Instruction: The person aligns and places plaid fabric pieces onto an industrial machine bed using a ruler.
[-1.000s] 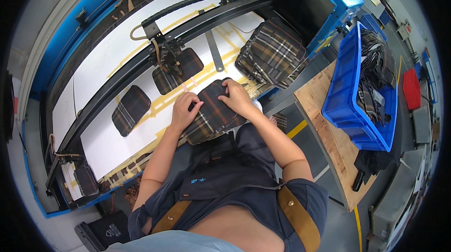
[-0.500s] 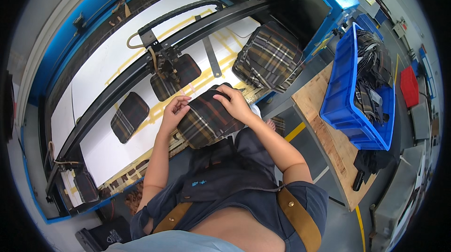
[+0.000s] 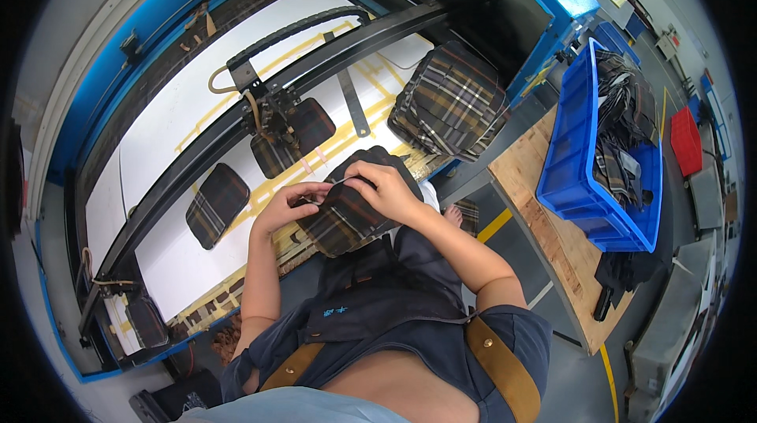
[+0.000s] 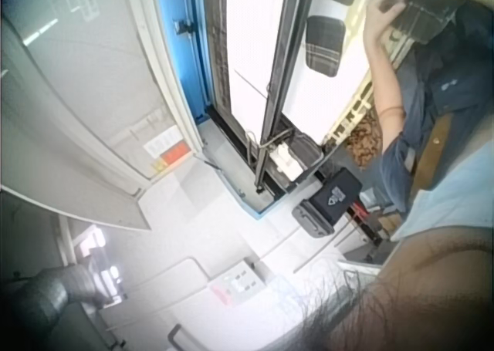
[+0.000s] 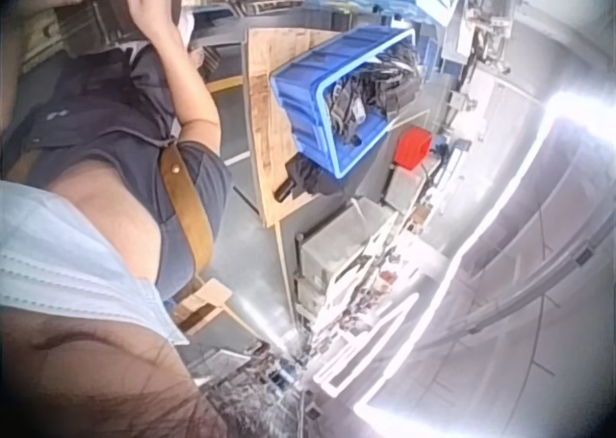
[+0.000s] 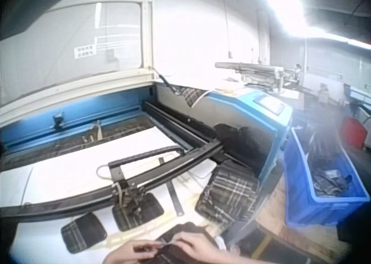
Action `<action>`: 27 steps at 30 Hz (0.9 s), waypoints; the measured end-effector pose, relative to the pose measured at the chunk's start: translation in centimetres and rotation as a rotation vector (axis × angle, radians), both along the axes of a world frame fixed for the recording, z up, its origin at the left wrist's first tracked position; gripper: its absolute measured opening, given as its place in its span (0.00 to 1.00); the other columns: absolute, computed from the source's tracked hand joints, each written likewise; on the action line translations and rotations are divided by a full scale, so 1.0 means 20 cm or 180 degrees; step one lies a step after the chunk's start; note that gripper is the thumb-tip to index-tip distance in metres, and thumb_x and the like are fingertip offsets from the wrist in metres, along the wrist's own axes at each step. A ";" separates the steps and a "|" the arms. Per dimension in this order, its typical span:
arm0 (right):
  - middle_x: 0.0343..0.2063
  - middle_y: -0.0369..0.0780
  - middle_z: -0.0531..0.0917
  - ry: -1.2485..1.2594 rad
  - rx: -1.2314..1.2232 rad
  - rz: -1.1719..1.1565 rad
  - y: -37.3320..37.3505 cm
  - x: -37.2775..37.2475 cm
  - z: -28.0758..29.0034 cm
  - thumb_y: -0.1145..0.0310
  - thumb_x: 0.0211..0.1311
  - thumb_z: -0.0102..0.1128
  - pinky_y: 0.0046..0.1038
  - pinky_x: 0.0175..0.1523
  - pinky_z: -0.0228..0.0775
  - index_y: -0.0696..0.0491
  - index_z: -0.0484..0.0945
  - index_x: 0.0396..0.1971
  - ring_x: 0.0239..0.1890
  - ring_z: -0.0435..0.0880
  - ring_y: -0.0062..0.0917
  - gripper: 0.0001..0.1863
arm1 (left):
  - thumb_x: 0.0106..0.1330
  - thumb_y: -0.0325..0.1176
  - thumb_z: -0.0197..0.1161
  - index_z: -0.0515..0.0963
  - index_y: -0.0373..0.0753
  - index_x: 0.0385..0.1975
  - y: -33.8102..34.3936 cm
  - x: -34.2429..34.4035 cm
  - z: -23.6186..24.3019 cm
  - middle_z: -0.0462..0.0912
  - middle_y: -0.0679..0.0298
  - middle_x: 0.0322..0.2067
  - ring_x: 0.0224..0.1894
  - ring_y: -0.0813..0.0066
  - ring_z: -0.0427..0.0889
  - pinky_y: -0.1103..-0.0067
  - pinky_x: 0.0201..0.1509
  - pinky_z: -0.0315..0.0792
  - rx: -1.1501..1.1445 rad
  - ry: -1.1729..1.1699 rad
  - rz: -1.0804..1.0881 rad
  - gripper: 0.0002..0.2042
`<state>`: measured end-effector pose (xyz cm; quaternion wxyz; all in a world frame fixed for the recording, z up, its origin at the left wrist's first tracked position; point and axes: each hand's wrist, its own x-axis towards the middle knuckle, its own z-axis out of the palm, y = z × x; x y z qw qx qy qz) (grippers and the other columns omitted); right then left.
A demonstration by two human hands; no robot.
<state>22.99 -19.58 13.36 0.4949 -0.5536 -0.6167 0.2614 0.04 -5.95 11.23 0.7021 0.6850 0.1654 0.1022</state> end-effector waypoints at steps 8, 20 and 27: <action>0.34 0.43 0.84 0.0187 0.0189 -0.0159 -0.02 0.02 0.11 0.78 0.62 0.61 0.28 0.42 0.75 0.59 0.77 0.40 0.36 0.85 0.34 0.07 | 0.62 0.36 0.71 0.80 0.37 0.54 0.05 0.01 0.10 0.85 0.63 0.47 0.47 0.78 0.80 0.79 0.54 0.72 0.0646 0.1228 -0.0576 0.21; 0.17 0.30 0.69 0.0593 -0.1116 -0.0625 0.06 0.18 -0.35 0.68 0.68 0.62 0.21 0.27 0.58 0.59 0.76 0.30 0.23 0.62 0.10 0.10 | 0.64 0.33 0.70 0.75 0.28 0.57 0.18 -0.07 -0.20 0.83 0.63 0.51 0.50 0.80 0.79 0.82 0.56 0.72 -0.0231 0.1082 0.0115 0.24; 0.17 0.27 0.70 0.0951 -0.1255 -0.0609 0.06 0.18 -0.29 0.69 0.69 0.60 0.19 0.27 0.59 0.59 0.76 0.30 0.23 0.64 0.09 0.10 | 0.64 0.32 0.70 0.77 0.29 0.53 0.16 -0.06 -0.21 0.84 0.65 0.47 0.48 0.80 0.80 0.82 0.57 0.71 -0.0475 0.0928 0.0237 0.20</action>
